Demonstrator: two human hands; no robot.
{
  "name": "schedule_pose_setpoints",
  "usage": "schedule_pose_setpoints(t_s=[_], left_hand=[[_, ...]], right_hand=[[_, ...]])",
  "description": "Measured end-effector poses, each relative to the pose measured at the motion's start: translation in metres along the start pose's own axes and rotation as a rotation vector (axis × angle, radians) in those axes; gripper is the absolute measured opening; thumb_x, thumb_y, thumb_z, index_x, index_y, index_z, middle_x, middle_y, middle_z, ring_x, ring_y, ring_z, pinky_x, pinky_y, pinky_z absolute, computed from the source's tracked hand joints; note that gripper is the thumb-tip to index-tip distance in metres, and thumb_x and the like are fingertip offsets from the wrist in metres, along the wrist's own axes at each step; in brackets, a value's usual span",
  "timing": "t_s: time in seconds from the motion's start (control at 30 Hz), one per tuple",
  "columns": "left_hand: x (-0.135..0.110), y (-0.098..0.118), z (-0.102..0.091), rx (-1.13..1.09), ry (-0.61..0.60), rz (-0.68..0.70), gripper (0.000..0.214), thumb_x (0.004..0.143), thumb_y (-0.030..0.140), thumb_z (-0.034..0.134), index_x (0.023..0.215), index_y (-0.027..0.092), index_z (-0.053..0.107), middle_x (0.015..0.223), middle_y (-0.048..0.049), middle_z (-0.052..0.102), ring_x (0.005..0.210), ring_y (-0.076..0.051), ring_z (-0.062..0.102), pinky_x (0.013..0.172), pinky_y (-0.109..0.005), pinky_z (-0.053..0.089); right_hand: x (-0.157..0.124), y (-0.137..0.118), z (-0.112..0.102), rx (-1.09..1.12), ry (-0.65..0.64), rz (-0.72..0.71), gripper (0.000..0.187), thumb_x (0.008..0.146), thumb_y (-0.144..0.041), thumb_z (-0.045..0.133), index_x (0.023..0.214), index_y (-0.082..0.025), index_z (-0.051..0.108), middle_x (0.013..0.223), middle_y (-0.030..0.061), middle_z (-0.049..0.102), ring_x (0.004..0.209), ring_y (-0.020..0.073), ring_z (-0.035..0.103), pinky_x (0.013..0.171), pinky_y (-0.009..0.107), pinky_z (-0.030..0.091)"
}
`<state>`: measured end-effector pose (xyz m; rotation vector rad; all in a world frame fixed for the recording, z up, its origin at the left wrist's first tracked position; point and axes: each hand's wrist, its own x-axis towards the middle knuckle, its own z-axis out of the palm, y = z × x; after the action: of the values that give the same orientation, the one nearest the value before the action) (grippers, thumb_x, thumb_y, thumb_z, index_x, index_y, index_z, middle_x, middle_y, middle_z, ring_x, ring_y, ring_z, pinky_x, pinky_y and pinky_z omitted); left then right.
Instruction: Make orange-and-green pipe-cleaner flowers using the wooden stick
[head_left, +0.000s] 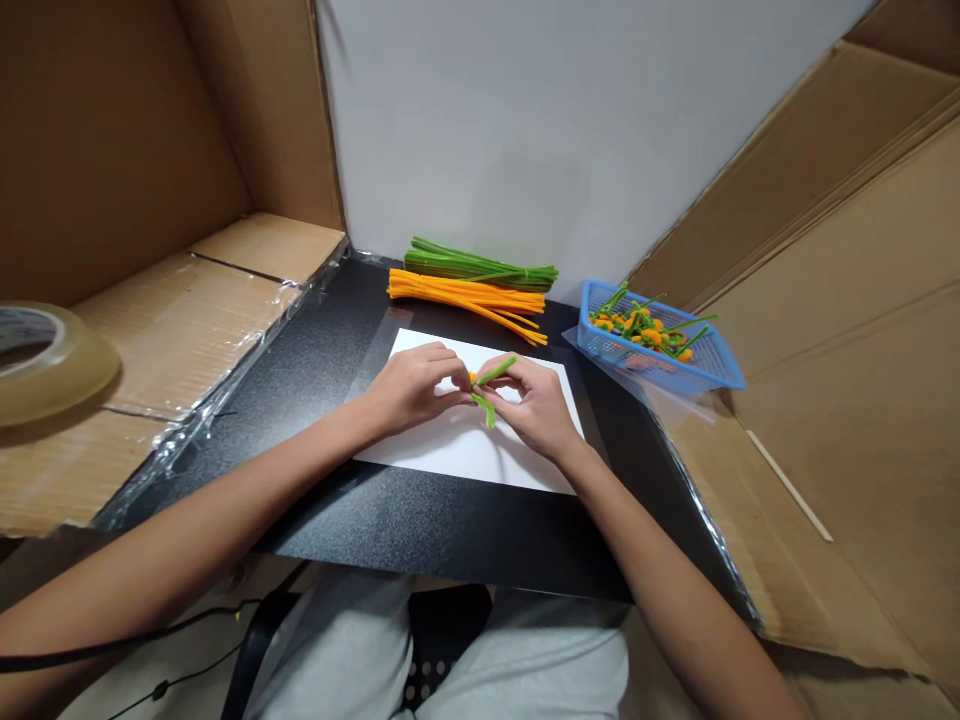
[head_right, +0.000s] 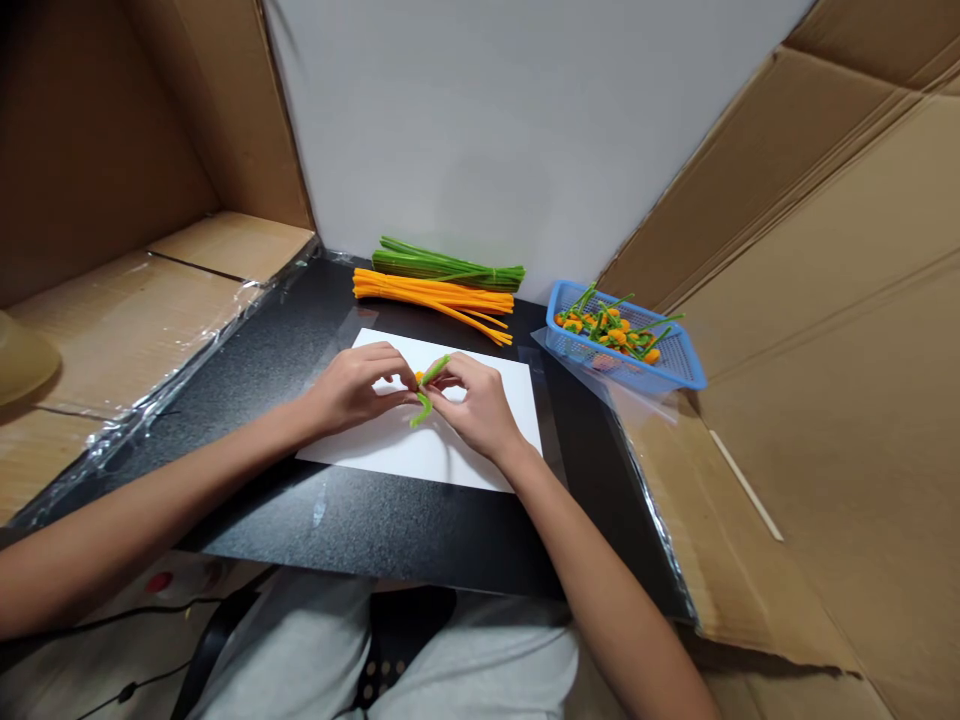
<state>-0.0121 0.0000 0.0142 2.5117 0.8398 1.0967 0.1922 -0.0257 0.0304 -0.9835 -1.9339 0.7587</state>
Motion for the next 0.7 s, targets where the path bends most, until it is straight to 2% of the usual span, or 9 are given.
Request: schedule_pose_setpoints(t_s=[0.17,0.33,0.53,0.7], left_hand=[[-0.0021,0.0019,0.0010,-0.206,0.061,-0.038,0.021,0.086,0.036,0.068,0.095,0.018,0.064,0.092,-0.0044,0.066,0.079,-0.014,0.062,0.068,-0.024,0.054],[-0.0026,0.0038,0.0043,-0.307,0.113,-0.122,0.027,0.084,0.036,0.071,0.102,0.017,0.065,0.096,-0.0056,0.067,0.077,-0.013,0.065,0.071,-0.025,0.057],[-0.0018,0.0070,0.0034,-0.321,0.172,-0.083,0.015,0.086,0.031,0.069,0.087,0.016,0.066,0.085,-0.0029,0.063,0.073,-0.011,0.061,0.068,-0.023,0.056],[-0.0019,0.0096,0.0048,-0.340,0.173,-0.097,0.012,0.083,0.026,0.072,0.086,0.015,0.066,0.085,-0.0027,0.064,0.075,-0.011,0.061,0.070,-0.023,0.055]], right_hand=[[0.0007,0.0041,-0.0004,0.100,-0.007,-0.037,0.014,0.087,-0.032,0.067,0.096,-0.023,0.072,0.099,0.0053,0.068,0.093,0.0199,0.067,0.088,0.040,0.058],[0.0027,0.0068,-0.0035,0.182,-0.048,-0.091,0.021,0.083,-0.028,0.072,0.103,-0.023,0.071,0.105,0.0065,0.068,0.100,0.0206,0.066,0.090,0.039,0.058],[0.0029,0.0066,-0.0042,0.167,-0.008,-0.062,0.019,0.083,-0.034,0.073,0.099,-0.023,0.074,0.100,0.0059,0.071,0.095,0.0195,0.067,0.085,0.035,0.058],[0.0027,0.0075,-0.0011,0.135,0.042,-0.098,0.015,0.083,-0.032,0.073,0.095,-0.022,0.075,0.096,0.0056,0.073,0.090,0.0190,0.069,0.082,0.035,0.058]])
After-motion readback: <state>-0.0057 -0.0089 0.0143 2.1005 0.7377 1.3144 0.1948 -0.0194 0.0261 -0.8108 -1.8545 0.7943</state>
